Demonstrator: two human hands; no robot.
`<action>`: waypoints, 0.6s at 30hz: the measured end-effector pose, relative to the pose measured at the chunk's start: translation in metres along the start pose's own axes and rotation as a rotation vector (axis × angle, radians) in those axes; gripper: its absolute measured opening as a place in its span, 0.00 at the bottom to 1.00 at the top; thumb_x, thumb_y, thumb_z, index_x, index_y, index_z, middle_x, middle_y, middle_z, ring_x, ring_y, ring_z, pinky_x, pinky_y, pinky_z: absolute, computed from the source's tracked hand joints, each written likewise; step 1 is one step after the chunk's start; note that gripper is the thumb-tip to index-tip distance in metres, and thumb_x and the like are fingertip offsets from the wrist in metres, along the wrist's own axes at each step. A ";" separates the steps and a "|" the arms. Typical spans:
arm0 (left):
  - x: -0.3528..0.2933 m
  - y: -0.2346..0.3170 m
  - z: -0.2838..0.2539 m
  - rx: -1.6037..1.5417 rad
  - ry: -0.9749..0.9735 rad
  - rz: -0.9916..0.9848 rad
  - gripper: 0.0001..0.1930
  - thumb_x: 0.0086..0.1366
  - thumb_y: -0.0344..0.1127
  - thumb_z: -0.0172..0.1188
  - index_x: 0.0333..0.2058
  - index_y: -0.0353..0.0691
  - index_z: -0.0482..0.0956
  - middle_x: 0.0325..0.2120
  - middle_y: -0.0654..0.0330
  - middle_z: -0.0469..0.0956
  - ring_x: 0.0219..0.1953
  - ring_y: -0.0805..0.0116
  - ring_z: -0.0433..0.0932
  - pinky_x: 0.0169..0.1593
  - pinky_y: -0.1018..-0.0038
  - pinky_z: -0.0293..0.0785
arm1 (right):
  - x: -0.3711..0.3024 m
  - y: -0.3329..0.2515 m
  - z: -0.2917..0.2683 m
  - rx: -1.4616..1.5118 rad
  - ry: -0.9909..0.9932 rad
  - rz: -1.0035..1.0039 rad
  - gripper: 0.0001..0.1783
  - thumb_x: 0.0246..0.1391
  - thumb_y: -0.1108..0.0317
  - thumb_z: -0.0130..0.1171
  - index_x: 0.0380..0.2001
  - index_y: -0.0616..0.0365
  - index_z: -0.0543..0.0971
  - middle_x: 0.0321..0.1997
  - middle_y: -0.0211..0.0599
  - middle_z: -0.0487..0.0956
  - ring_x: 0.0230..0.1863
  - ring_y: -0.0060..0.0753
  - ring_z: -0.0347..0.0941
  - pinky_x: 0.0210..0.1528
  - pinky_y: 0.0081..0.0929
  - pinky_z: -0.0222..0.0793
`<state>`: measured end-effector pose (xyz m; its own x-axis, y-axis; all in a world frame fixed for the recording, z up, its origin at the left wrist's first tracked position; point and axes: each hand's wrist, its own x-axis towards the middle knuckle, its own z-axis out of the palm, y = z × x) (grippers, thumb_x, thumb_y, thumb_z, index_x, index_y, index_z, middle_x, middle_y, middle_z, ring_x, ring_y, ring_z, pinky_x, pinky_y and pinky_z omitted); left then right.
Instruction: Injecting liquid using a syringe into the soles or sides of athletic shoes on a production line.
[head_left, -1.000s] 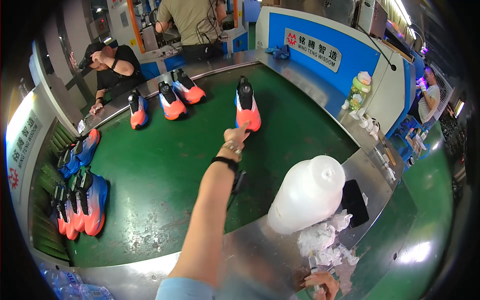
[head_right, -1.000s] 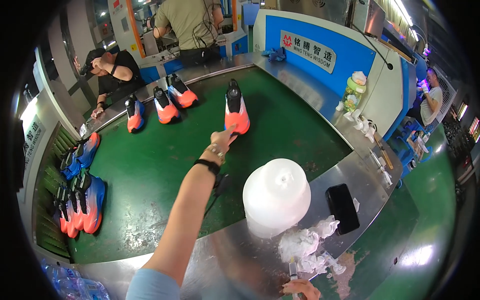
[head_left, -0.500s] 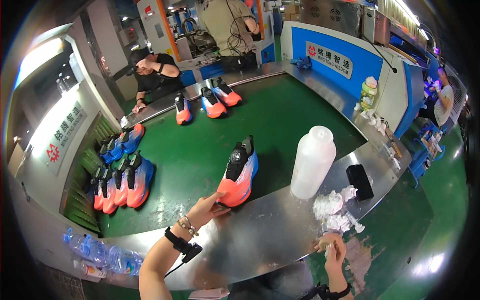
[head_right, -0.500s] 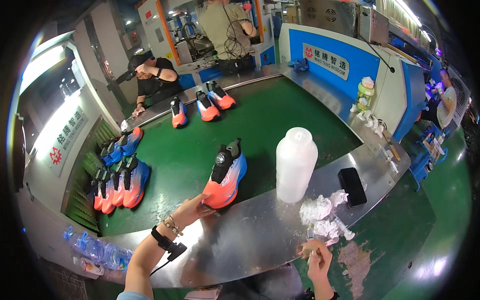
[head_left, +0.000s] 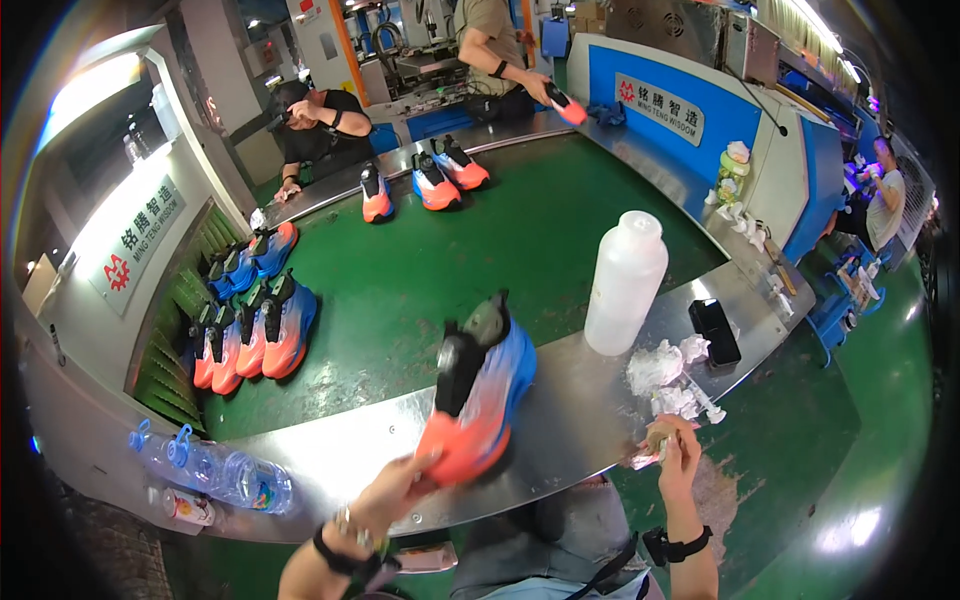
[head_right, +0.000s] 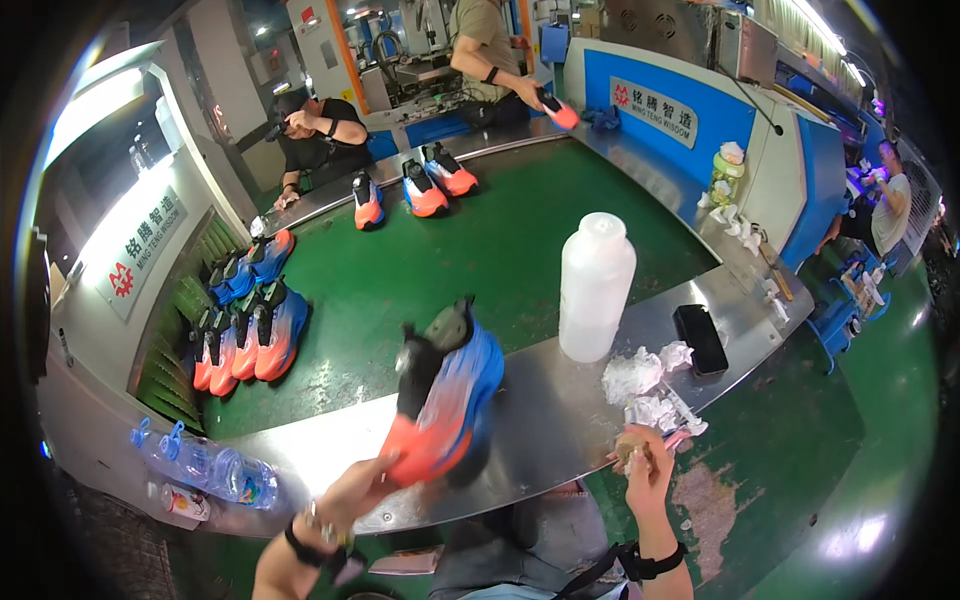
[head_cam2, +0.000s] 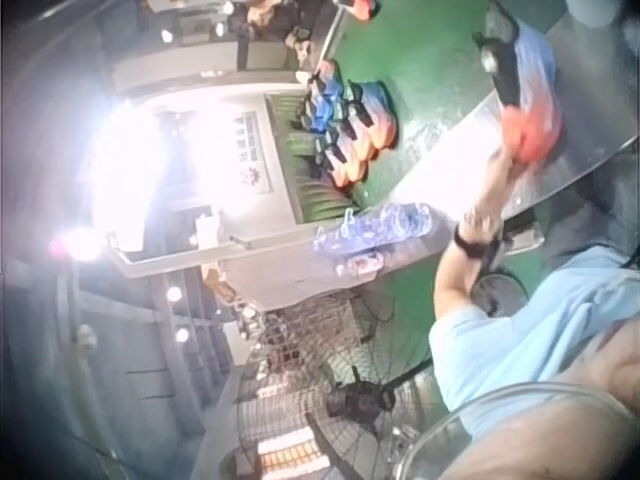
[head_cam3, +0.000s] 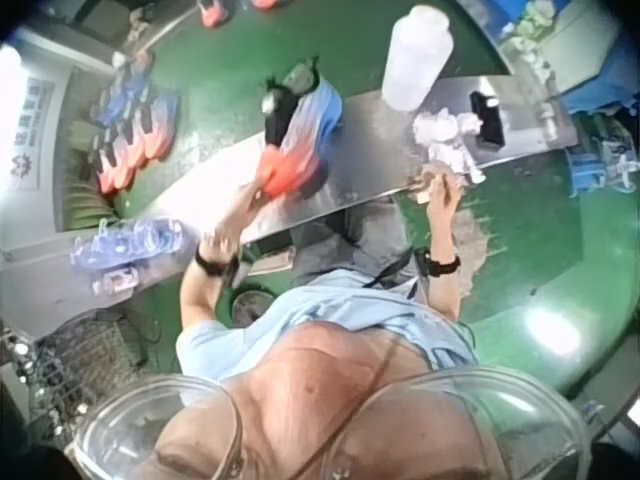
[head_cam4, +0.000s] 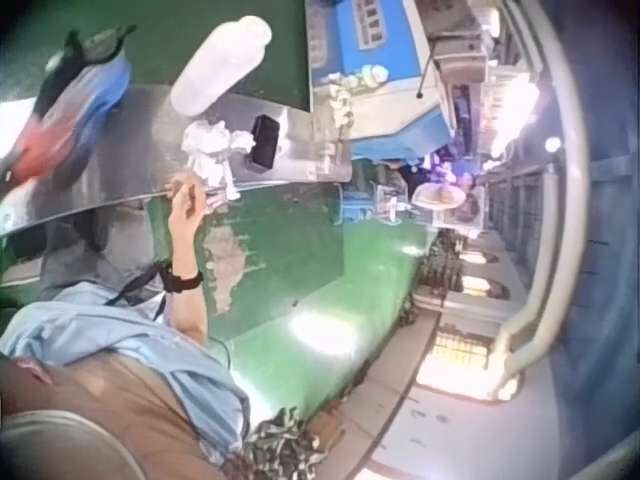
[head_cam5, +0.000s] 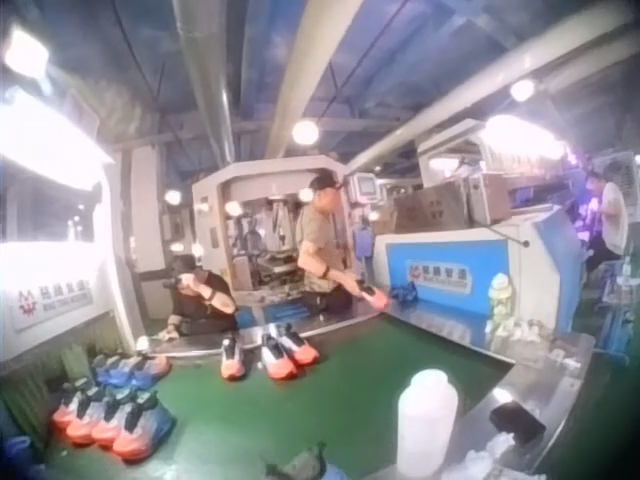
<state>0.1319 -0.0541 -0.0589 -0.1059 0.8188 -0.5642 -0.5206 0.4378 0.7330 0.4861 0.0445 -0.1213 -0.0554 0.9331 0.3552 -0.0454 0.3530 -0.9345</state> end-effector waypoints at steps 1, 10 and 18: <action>-0.031 -0.008 -0.002 0.008 0.054 -0.100 0.20 0.60 0.38 0.56 0.45 0.29 0.69 0.39 0.55 0.74 0.40 0.67 0.75 0.43 0.73 0.74 | 0.001 0.002 0.000 0.022 0.037 0.027 0.16 0.57 0.64 0.43 0.44 0.62 0.70 0.31 0.36 0.74 0.27 0.26 0.73 0.26 0.18 0.67; -0.135 -0.070 -0.060 0.319 0.415 0.225 0.15 0.56 0.29 0.58 0.41 0.27 0.73 0.36 0.56 0.77 0.35 0.70 0.76 0.41 0.74 0.74 | -0.001 0.005 0.001 -0.091 0.025 0.015 0.15 0.55 0.67 0.43 0.43 0.63 0.70 0.28 0.36 0.74 0.26 0.24 0.72 0.27 0.18 0.66; -0.049 0.011 0.010 0.514 0.446 1.040 0.20 0.48 0.24 0.64 0.41 0.24 0.72 0.33 0.56 0.75 0.36 0.73 0.73 0.43 0.78 0.69 | -0.006 -0.002 0.007 0.018 0.117 0.167 0.17 0.57 0.66 0.39 0.44 0.65 0.70 0.28 0.36 0.74 0.25 0.24 0.70 0.29 0.20 0.67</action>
<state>0.1402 -0.0860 -0.0193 -0.5999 0.7106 0.3675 0.3645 -0.1661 0.9163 0.4796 0.0377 -0.1210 0.0527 0.9805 0.1893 -0.0629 0.1924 -0.9793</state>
